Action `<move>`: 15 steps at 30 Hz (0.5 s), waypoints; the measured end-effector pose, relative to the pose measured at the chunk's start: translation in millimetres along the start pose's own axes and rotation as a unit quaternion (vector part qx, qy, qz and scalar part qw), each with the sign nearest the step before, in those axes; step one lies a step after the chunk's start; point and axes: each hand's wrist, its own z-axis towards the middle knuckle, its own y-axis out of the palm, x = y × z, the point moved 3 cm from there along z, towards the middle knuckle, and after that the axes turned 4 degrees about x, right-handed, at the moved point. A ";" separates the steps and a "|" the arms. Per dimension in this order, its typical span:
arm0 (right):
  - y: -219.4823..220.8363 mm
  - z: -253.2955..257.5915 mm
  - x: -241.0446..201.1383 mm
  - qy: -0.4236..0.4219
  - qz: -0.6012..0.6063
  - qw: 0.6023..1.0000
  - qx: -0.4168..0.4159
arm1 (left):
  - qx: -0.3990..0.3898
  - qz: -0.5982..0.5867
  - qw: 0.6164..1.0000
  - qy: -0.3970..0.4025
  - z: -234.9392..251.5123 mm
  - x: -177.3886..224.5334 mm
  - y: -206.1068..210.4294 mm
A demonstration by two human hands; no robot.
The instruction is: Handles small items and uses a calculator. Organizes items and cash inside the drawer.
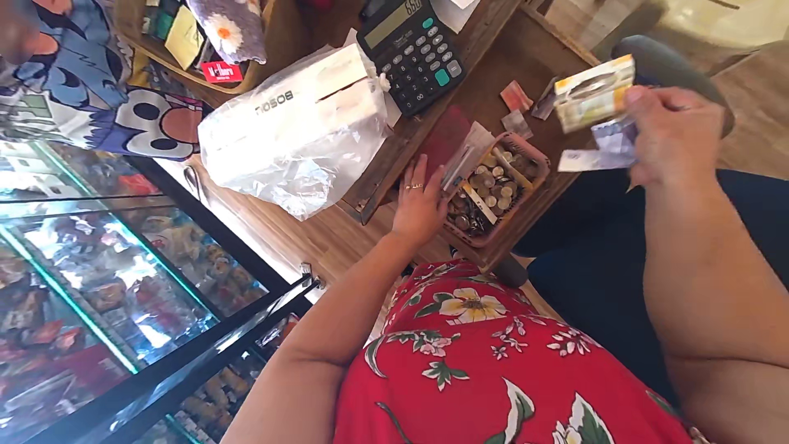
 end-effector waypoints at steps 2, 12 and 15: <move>14.7 -22.6 1.5 0.088 0.052 0.994 -0.042 | 0.005 -0.076 0.997 0.007 -8.8 19.1 -8.3; 101.2 -138.7 29.8 0.257 0.158 0.934 -0.192 | 0.028 -0.261 0.958 -0.116 -16.6 32.8 -28.6; 115.2 -155.9 28.1 0.232 0.180 0.934 -0.206 | -0.023 -0.209 0.960 -0.183 -32.9 15.9 -22.2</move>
